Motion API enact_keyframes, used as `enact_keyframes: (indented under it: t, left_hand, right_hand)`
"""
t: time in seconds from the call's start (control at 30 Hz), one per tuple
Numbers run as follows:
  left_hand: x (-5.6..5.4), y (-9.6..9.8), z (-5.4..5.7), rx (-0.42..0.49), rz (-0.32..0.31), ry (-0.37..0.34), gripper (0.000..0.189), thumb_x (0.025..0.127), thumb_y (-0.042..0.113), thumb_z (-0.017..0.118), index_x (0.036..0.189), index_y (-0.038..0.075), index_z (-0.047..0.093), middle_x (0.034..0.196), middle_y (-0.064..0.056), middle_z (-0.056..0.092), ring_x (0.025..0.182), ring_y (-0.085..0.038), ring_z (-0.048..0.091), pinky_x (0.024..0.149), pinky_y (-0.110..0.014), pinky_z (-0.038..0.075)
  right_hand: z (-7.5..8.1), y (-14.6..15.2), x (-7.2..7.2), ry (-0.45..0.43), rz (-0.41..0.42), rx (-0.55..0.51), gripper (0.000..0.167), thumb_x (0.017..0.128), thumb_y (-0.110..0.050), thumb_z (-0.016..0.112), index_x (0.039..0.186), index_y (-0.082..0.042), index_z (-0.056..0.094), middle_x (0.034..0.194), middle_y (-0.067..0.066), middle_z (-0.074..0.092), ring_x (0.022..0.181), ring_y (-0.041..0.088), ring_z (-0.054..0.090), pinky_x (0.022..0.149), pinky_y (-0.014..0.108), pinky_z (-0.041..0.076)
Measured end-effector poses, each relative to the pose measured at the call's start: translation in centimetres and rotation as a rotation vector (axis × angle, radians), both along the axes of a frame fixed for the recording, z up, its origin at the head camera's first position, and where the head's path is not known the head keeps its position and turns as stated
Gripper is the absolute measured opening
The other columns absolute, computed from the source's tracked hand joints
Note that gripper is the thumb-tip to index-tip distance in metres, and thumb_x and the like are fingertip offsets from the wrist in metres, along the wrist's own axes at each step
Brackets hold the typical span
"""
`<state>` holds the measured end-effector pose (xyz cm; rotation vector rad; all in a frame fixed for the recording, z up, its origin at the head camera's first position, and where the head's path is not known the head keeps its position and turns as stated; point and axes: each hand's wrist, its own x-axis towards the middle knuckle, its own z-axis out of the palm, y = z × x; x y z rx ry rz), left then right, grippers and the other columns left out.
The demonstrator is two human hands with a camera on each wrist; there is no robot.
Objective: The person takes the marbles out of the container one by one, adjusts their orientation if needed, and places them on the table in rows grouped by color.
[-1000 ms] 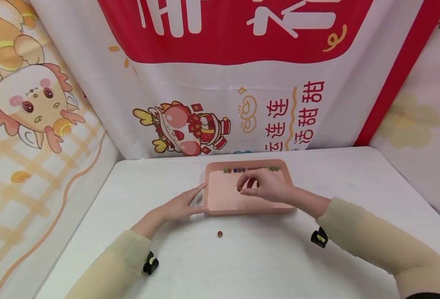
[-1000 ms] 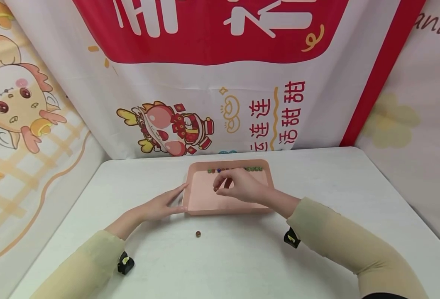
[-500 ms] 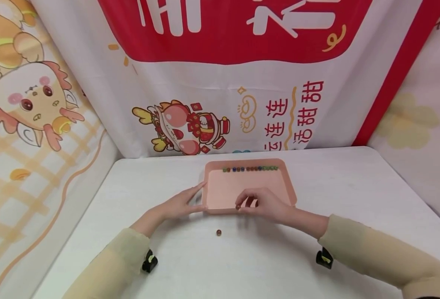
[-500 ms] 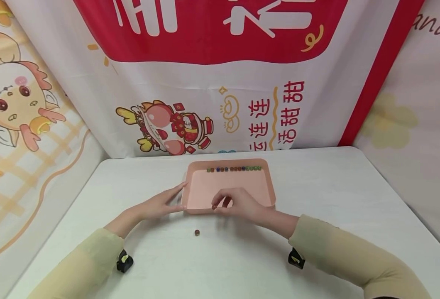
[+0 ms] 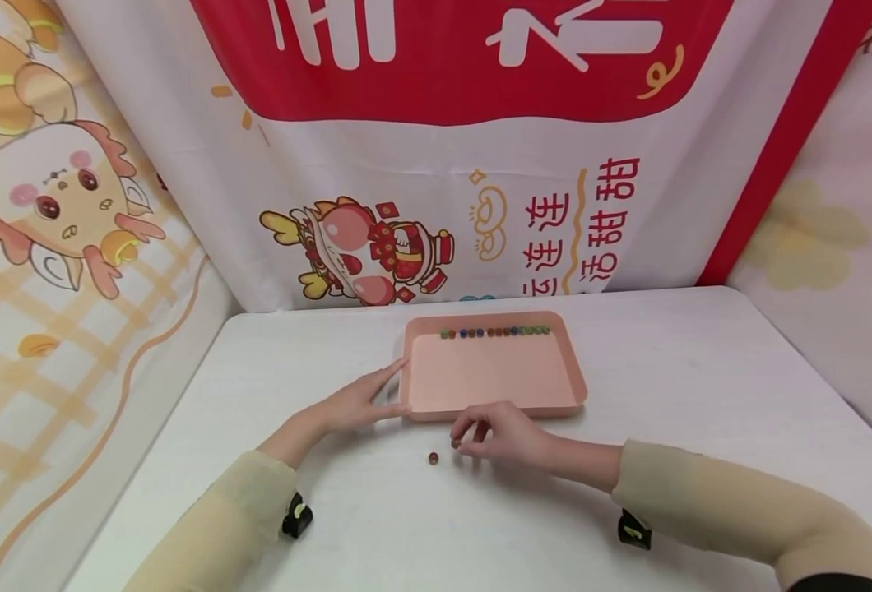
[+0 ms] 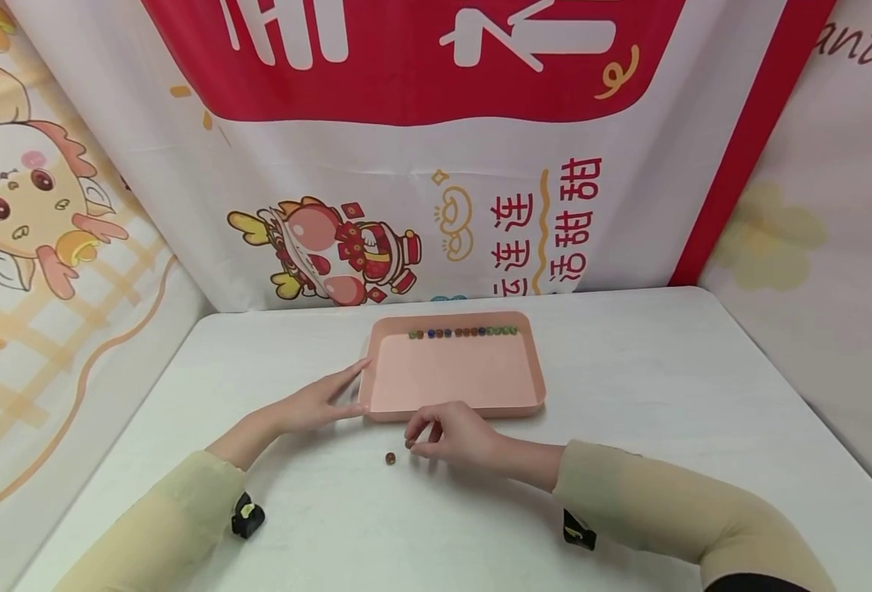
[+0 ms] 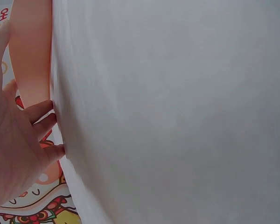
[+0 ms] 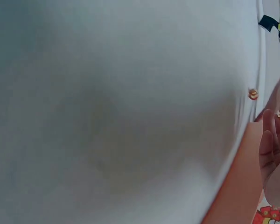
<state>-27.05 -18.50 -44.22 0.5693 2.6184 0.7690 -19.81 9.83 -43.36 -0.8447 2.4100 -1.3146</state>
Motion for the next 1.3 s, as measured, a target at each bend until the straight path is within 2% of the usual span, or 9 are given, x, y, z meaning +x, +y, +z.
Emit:
enact_keyframes:
  t: [0.2, 0.47, 0.77, 1.3]
  left_hand:
    - [-0.1, -0.1, 0.0, 0.011, -0.015, 0.015, 0.088, 0.088, 0.059, 0.061, 0.157, 0.033, 0.013, 0.159, -0.009, 0.021, 0.145, -0.031, 0.019, 0.114, -0.054, 0.018]
    - [-0.1, -0.1, 0.1, 0.01, -0.009, 0.005, 0.087, 0.088, 0.059, 0.061, 0.156, 0.036, 0.012, 0.16, -0.007, 0.02, 0.145, -0.03, 0.018, 0.114, -0.053, 0.018]
    - [0.0, 0.0, 0.2, 0.013, -0.002, -0.009, 0.087, 0.088, 0.058, 0.062, 0.156, 0.036, 0.012, 0.16, -0.005, 0.019, 0.145, -0.029, 0.017, 0.114, -0.054, 0.018]
    - [0.1, 0.0, 0.2, 0.023, -0.009, -0.004, 0.089, 0.087, 0.06, 0.062, 0.157, 0.033, 0.013, 0.16, -0.005, 0.019, 0.145, -0.029, 0.017, 0.114, -0.054, 0.018]
  right_hand:
    - [-0.9, -0.6, 0.2, 0.008, 0.037, 0.002, 0.013, 0.085, -0.006, 0.075, 0.096, -0.011, 0.073, 0.089, -0.011, 0.067, 0.068, 0.009, 0.059, 0.055, 0.022, 0.049]
    - [-1.8, -0.8, 0.2, 0.048, 0.02, 0.061, 0.013, 0.084, -0.009, 0.077, 0.091, -0.018, 0.071, 0.081, -0.011, 0.064, 0.064, 0.005, 0.053, 0.055, 0.02, 0.045]
    - [-2.2, -1.2, 0.0, 0.111, 0.027, 0.069, 0.012, 0.084, -0.008, 0.077, 0.091, -0.016, 0.071, 0.082, -0.01, 0.064, 0.068, 0.004, 0.054, 0.06, 0.02, 0.048]
    - [-2.7, -1.4, 0.0, 0.152, 0.0, 0.114, 0.016, 0.083, -0.008, 0.077, 0.09, -0.02, 0.07, 0.081, -0.011, 0.062, 0.068, 0.004, 0.051, 0.061, 0.021, 0.048]
